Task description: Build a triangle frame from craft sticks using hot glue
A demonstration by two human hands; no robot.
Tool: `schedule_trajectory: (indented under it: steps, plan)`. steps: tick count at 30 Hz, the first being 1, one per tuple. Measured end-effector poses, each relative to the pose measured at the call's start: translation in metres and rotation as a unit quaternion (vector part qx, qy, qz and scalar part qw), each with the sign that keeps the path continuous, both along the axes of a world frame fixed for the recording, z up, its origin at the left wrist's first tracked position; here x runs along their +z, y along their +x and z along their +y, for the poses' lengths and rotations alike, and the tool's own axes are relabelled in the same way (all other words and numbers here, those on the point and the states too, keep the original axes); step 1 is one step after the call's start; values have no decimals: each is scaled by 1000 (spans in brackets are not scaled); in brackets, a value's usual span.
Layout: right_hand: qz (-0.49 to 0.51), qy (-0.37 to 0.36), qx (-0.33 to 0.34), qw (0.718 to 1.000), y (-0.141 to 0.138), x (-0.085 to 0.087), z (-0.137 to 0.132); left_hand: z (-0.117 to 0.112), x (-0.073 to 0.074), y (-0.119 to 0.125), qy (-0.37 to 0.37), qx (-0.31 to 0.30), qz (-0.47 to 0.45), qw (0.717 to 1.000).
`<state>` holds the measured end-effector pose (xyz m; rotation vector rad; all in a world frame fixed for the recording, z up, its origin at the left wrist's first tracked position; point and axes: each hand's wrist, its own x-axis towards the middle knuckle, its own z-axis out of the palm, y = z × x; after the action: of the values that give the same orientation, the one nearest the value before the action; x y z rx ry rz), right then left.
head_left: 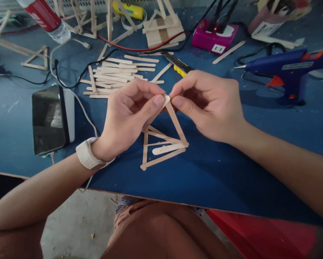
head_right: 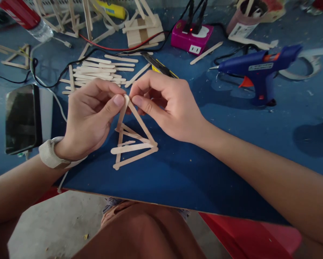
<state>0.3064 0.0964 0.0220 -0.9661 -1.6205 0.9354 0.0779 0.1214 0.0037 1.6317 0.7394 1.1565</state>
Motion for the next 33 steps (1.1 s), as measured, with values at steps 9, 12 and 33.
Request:
schedule_trajectory:
  steps: [9,12,33]
  plan:
    - [-10,10,-10,1000,2,-5,1,2,-1,1,-40,-39,-19,998]
    - [1,12,-3,1000,1,-4,1,2,-1,1,-25,-37,-29,999]
    - [23,42,-32,998,-5,-9,-7,-4,1,-1,-75,-42,-53,995]
